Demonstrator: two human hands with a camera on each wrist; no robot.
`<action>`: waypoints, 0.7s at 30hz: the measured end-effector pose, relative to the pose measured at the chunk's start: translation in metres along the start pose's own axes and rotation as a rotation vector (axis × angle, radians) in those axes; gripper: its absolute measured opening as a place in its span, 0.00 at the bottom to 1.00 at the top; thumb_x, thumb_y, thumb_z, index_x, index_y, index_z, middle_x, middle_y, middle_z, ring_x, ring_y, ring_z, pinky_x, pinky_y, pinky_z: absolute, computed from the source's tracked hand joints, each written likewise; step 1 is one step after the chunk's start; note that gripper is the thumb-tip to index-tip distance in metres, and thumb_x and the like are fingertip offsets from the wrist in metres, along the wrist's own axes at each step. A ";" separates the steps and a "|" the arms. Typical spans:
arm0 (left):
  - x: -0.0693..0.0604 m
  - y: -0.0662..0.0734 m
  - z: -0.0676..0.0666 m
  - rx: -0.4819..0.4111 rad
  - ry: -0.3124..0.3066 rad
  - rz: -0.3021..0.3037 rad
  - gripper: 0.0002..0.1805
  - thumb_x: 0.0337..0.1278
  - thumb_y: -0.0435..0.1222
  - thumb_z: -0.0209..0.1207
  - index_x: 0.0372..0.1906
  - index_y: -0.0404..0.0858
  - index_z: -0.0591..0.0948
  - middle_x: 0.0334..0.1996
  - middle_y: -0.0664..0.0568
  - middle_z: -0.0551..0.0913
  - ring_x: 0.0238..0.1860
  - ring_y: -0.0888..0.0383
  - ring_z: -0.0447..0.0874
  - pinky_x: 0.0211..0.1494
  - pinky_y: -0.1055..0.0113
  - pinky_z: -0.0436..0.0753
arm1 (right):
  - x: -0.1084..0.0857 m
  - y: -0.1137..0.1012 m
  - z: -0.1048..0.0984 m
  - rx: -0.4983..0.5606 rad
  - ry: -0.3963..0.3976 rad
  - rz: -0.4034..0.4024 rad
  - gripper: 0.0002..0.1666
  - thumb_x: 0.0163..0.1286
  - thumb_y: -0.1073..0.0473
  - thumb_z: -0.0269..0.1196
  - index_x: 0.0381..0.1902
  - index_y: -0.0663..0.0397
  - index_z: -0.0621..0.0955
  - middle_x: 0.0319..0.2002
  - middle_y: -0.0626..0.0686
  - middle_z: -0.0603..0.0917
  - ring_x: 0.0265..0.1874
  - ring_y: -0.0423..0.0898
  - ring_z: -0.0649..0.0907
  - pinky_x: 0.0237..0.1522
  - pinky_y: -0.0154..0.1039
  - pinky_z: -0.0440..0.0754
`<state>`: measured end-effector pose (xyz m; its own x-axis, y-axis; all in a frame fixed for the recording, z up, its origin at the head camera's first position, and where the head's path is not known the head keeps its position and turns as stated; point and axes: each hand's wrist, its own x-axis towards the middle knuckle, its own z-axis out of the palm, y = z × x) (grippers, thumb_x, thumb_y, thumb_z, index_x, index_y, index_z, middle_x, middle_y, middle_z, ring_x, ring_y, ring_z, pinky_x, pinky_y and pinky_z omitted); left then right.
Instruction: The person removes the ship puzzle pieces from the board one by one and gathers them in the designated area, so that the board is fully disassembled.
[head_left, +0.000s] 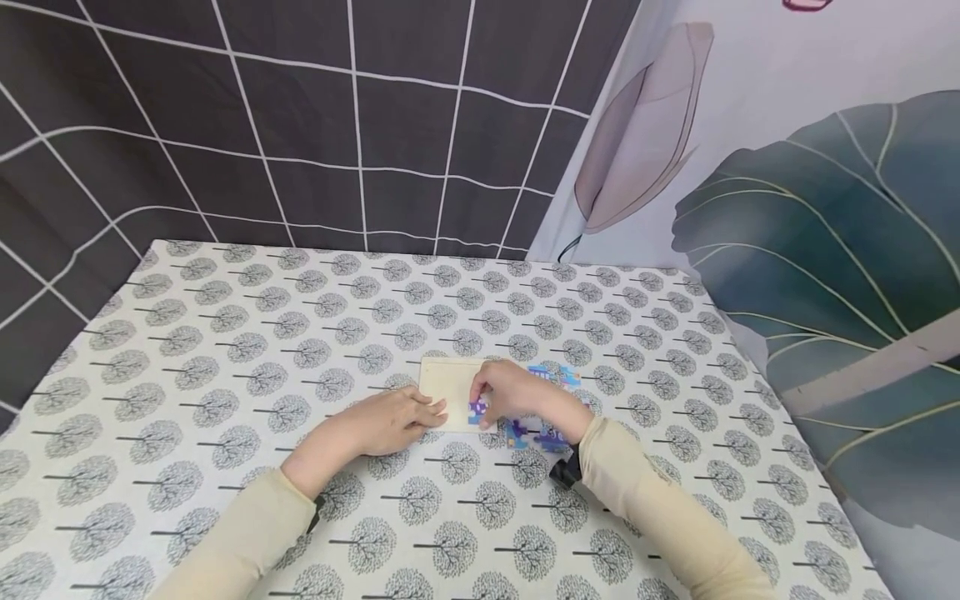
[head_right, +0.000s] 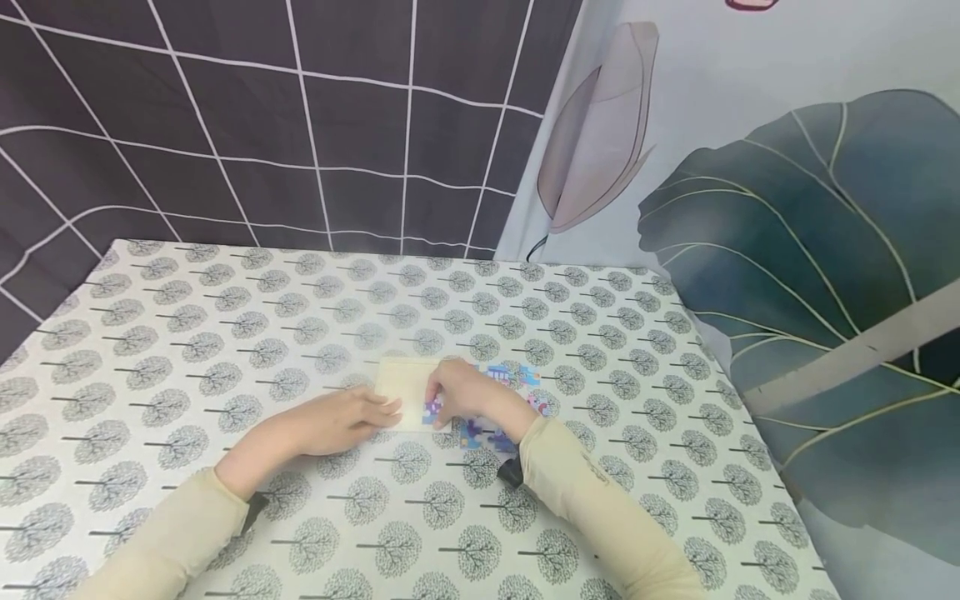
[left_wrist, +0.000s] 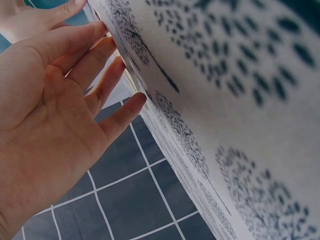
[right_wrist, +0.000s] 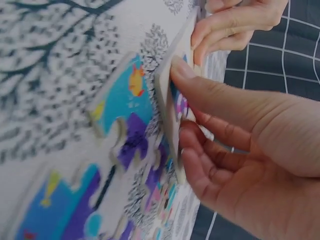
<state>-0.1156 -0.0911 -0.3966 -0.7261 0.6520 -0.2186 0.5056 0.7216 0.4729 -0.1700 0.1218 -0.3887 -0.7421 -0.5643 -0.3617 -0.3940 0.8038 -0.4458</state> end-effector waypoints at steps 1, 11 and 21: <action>0.000 0.000 0.000 0.001 0.000 -0.001 0.18 0.64 0.35 0.50 0.58 0.43 0.77 0.64 0.50 0.70 0.65 0.48 0.66 0.69 0.49 0.64 | -0.001 0.001 0.001 0.006 0.007 -0.018 0.19 0.41 0.61 0.76 0.33 0.53 0.82 0.34 0.47 0.79 0.36 0.43 0.77 0.46 0.37 0.79; -0.001 -0.001 0.000 -0.014 0.008 0.003 0.18 0.65 0.36 0.50 0.58 0.43 0.77 0.64 0.49 0.70 0.64 0.47 0.67 0.67 0.47 0.65 | -0.008 0.011 0.009 0.053 0.052 -0.118 0.18 0.48 0.60 0.73 0.37 0.53 0.80 0.35 0.46 0.80 0.36 0.40 0.77 0.45 0.36 0.77; 0.001 -0.001 0.001 -0.014 0.003 0.002 0.18 0.65 0.36 0.49 0.58 0.43 0.77 0.64 0.50 0.70 0.64 0.48 0.66 0.68 0.49 0.65 | -0.014 0.012 0.010 0.076 0.075 -0.171 0.18 0.49 0.62 0.72 0.39 0.55 0.80 0.36 0.47 0.80 0.37 0.41 0.77 0.44 0.34 0.77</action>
<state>-0.1165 -0.0915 -0.3978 -0.7267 0.6525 -0.2150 0.5004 0.7172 0.4850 -0.1592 0.1379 -0.3970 -0.7074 -0.6733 -0.2151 -0.4774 0.6796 -0.5570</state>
